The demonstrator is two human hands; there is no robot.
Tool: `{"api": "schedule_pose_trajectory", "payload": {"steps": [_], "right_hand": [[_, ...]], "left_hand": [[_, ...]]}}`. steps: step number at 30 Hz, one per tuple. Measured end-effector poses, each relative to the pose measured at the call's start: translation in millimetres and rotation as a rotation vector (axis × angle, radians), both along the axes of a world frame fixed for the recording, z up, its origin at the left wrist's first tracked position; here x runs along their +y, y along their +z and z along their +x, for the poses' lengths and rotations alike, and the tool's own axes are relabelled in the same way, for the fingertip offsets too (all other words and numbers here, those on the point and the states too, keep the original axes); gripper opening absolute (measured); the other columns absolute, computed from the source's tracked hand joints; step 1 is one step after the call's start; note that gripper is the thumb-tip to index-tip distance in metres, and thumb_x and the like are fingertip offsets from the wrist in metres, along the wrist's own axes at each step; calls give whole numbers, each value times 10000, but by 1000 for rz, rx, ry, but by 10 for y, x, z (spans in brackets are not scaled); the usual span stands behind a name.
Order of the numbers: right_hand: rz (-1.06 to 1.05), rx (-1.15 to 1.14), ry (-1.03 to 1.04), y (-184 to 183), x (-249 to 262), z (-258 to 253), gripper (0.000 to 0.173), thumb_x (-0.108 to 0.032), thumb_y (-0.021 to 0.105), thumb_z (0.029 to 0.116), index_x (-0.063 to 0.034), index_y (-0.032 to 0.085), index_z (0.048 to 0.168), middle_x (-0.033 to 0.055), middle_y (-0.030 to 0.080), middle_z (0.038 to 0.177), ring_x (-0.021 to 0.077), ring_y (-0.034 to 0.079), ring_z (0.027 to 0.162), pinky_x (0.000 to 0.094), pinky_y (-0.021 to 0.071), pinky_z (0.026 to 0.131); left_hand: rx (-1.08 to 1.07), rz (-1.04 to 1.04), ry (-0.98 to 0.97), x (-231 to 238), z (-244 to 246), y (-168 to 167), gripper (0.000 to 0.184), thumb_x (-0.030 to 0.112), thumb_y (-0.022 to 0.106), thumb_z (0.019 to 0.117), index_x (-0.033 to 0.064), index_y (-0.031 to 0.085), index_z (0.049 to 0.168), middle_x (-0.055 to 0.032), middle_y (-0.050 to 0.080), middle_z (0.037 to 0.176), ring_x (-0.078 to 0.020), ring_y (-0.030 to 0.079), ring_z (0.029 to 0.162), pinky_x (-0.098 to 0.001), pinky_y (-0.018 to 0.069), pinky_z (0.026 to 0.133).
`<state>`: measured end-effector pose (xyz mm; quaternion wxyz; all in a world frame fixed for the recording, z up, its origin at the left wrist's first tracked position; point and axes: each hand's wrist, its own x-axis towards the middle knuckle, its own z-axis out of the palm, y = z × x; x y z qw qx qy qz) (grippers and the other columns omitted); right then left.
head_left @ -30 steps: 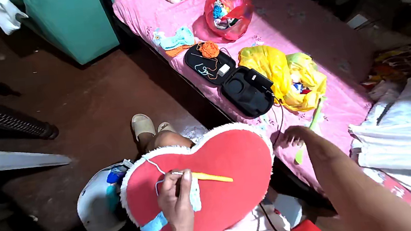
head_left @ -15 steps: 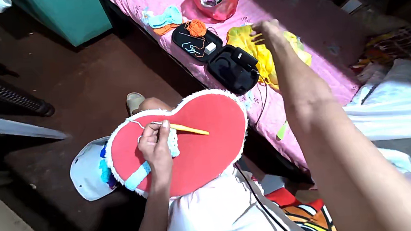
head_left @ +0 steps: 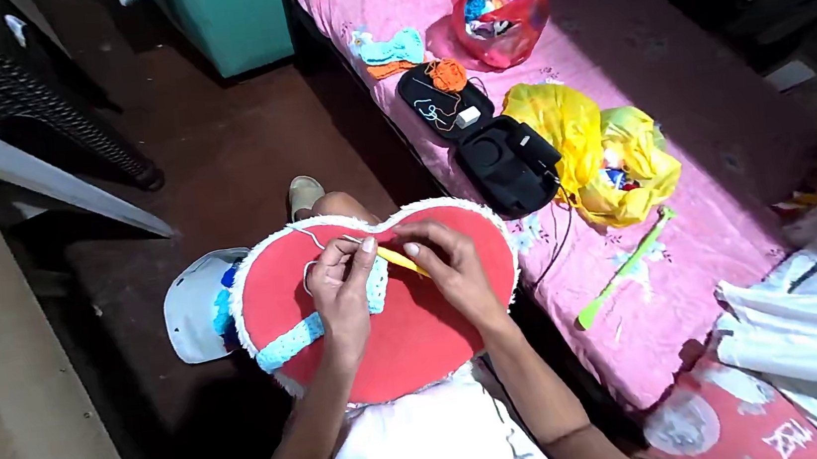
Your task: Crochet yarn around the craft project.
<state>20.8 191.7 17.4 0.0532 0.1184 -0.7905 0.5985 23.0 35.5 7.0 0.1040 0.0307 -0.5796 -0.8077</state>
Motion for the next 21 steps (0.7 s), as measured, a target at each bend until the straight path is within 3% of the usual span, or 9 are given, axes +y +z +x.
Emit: {"api": "schedule_pose_trajectory", "payload": {"steps": [3,7,10,13,16,18,21], "right_hand": [[-24,1,103,43,3,97,291,-124,540,1036,38,691,1226,102,715,1111,87,674,1004,259,564,904],[121,48,194,74,43,80,346,-34,505,1028,64,617,1341,168,695,1258,164,677,1144,321,536,1021],[8,-40,173,89,18,62,355,8,466,1024,62,607,1345,153,684,1253,99,679,1029,245,563,897],[-247,-157,133,102,-12,33,347,44,477,979,82,625,1291,104,700,1151,4,605,828,163,501,709],[-419,-225,112,124,-26,23,300,28,534,963,88,644,1235,68,696,1086,-27,556,737,140,466,635],[-431,-225,89,124,-41,20,283,3,607,947,82,655,1214,57,676,1065,-11,578,775,148,496,667],[-408,-198,48,119,-82,36,269,43,639,918,92,670,1181,94,690,1047,61,659,907,203,565,811]], "left_hand": [[78,-23,-5,43,9,-5,93,40,626,956,104,676,912,50,706,827,-50,674,743,-236,588,722],[123,-127,-87,47,44,45,72,22,641,931,64,675,979,68,726,920,-26,691,857,-220,589,806],[44,-128,-183,-10,87,121,214,-9,665,891,-6,630,1102,7,739,989,-73,715,896,-241,608,818],[-5,-127,-205,-44,91,129,428,-41,663,871,-44,552,1284,-11,736,964,-97,720,846,-243,613,770],[-23,-162,-222,-62,92,152,519,-57,664,866,-39,506,1360,-3,738,950,-84,717,828,-231,608,760],[-15,-221,-234,-53,103,158,516,-38,670,873,-44,503,1361,-1,733,951,-70,709,829,-217,600,755],[9,-329,-233,-29,116,151,499,-1,671,871,-52,525,1346,12,726,935,-43,695,823,-194,588,759]]}}
